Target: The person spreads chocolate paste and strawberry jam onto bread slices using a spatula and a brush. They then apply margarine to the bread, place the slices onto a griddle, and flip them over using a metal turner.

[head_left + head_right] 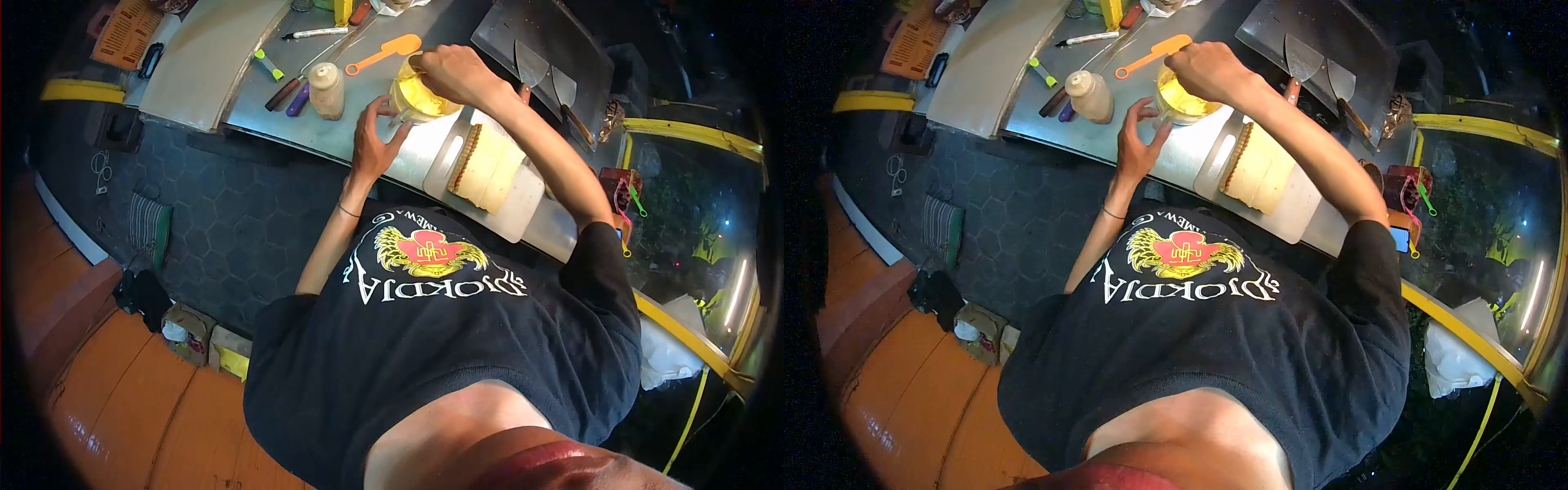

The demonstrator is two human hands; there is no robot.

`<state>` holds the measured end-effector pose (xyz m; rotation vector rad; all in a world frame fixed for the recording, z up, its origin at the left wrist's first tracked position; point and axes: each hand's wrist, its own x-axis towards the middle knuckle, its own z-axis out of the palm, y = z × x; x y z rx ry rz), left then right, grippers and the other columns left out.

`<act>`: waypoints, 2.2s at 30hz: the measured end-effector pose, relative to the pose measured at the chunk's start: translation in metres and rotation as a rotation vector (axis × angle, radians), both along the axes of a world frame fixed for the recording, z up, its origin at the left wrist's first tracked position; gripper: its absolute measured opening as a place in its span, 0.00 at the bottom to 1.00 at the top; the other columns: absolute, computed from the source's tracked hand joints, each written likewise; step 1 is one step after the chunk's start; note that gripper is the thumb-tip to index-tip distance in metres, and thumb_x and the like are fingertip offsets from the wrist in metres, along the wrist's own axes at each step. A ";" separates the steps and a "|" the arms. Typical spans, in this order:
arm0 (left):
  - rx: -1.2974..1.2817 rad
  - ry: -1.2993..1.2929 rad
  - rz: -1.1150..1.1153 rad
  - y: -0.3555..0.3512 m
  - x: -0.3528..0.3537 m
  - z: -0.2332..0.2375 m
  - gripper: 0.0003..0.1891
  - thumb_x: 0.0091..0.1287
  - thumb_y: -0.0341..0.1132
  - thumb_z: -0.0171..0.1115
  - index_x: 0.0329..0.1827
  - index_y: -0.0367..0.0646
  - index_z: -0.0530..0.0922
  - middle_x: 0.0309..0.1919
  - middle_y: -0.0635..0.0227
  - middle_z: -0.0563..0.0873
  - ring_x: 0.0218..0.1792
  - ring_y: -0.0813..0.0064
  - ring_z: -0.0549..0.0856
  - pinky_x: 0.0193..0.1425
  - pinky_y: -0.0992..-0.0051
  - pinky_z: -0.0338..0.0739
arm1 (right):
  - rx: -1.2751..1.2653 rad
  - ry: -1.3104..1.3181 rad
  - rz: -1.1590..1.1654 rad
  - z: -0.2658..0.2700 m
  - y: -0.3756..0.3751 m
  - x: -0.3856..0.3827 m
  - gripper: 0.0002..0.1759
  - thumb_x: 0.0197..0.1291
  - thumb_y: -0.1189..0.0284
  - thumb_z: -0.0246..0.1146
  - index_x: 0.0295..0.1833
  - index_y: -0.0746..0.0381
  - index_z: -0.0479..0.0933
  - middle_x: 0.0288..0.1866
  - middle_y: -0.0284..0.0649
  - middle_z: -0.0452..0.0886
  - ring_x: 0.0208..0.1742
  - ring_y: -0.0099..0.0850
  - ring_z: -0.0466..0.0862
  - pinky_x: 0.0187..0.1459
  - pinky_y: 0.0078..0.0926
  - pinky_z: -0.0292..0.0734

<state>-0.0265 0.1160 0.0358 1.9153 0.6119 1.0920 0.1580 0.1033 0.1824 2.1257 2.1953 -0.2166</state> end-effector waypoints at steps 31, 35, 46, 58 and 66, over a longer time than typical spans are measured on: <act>-0.209 0.631 -0.619 -0.105 0.007 -0.014 0.39 0.55 0.48 0.78 0.68 0.42 0.72 0.40 0.64 0.84 0.40 0.70 0.81 0.46 0.70 0.77 | 0.298 0.982 -1.028 -0.088 -0.342 0.046 0.15 0.69 0.67 0.62 0.54 0.65 0.81 0.25 0.32 0.78 0.21 0.18 0.73 0.23 0.22 0.68; -0.061 0.587 -0.575 -0.122 0.024 -0.031 0.35 0.54 0.46 0.78 0.64 0.42 0.77 0.37 0.65 0.83 0.37 0.66 0.79 0.46 0.69 0.77 | 0.517 0.518 -0.551 -0.129 -0.328 0.046 0.17 0.66 0.74 0.60 0.59 0.60 0.79 0.32 0.43 0.81 0.30 0.36 0.81 0.34 0.35 0.75; -0.203 0.529 -0.556 -0.122 0.020 -0.041 0.27 0.56 0.38 0.76 0.60 0.41 0.82 0.37 0.68 0.84 0.39 0.73 0.78 0.48 0.73 0.75 | 0.502 0.936 -0.615 -0.167 -0.320 0.088 0.18 0.69 0.68 0.60 0.59 0.65 0.80 0.53 0.49 0.86 0.52 0.34 0.86 0.54 0.31 0.78; -0.238 0.550 -0.538 -0.123 0.022 -0.041 0.25 0.58 0.35 0.74 0.60 0.41 0.81 0.40 0.67 0.85 0.39 0.75 0.79 0.49 0.75 0.76 | 0.082 1.118 -0.876 -0.152 -0.317 0.094 0.22 0.71 0.62 0.59 0.62 0.64 0.79 0.58 0.49 0.84 0.56 0.32 0.83 0.59 0.29 0.75; -0.237 0.461 -0.506 -0.131 0.021 -0.045 0.24 0.57 0.31 0.73 0.59 0.40 0.81 0.39 0.69 0.83 0.39 0.75 0.78 0.49 0.75 0.75 | 0.204 1.056 -0.376 -0.156 -0.358 0.054 0.18 0.69 0.70 0.58 0.60 0.64 0.80 0.56 0.49 0.85 0.55 0.35 0.85 0.59 0.30 0.76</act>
